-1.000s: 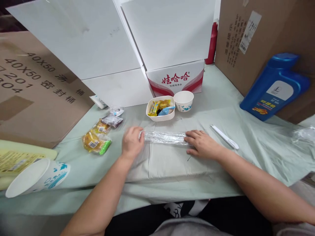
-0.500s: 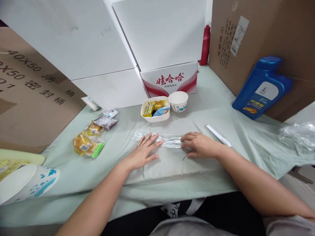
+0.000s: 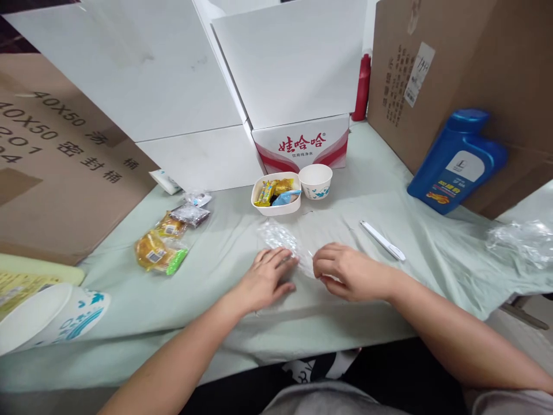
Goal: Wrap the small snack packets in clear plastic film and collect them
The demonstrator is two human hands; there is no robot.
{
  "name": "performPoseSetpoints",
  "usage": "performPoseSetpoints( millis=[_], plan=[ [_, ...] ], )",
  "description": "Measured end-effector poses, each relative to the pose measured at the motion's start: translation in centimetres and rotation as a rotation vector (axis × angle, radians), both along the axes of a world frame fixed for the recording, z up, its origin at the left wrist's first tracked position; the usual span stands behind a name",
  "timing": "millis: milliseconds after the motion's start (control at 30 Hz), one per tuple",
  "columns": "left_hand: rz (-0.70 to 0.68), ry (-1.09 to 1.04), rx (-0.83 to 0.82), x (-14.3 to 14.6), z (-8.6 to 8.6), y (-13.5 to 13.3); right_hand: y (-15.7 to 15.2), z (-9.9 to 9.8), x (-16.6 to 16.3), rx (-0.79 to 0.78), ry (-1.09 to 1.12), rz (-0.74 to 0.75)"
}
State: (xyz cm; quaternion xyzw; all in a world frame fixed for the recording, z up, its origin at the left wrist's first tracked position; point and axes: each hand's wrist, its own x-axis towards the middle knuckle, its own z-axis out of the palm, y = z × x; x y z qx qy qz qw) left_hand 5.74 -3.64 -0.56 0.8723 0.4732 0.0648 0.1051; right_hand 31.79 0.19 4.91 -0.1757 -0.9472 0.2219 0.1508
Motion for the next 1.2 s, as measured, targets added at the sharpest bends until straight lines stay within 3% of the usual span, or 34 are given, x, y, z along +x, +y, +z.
performPoseSetpoints(
  millis=[100, 200, 333, 500, 733, 900, 967, 1067, 1133, 1200],
  plan=[
    [-0.272, -0.097, -0.141, 0.4, 0.4, -0.7, -0.9, 2.1, -0.1, -0.264, 0.0, 0.001],
    [-0.371, -0.177, -0.227, 0.7, 0.6, -0.9, 0.4, 2.7, -0.9, -0.344, -0.023, -0.081],
    [-0.36, -0.219, -0.258, 0.6, 0.4, -0.5, 3.9, 1.1, -3.2, -0.257, -0.08, -0.211],
    [-0.356, -0.251, -0.291, 0.3, -0.1, -0.1, 7.0, -2.2, -6.5, -0.118, -0.148, -0.202],
    [-0.354, -0.227, -0.318, 0.2, -0.3, -0.1, 8.3, -5.9, -7.3, 0.151, -0.186, -0.221],
    [-0.338, -0.263, -0.296, 0.1, -0.7, 0.0, 8.3, -7.0, -7.1, 0.256, -0.092, -0.288],
    [-0.334, -0.33, -0.265, -0.1, -0.7, 0.0, 8.1, -6.8, -7.0, 0.199, -0.057, -0.281],
    [-0.292, -0.538, -0.178, -0.5, -0.3, -0.1, 7.9, -5.7, -6.3, -0.031, 0.072, -0.356],
    [-0.168, -0.699, -0.084, -0.7, -0.1, -0.1, 7.5, -4.8, -5.6, -0.24, 0.208, -0.449],
    [0.054, -0.861, -0.01, -0.6, -0.1, -0.1, 6.7, -3.9, -5.2, -0.427, 0.337, -0.494]
  ],
)
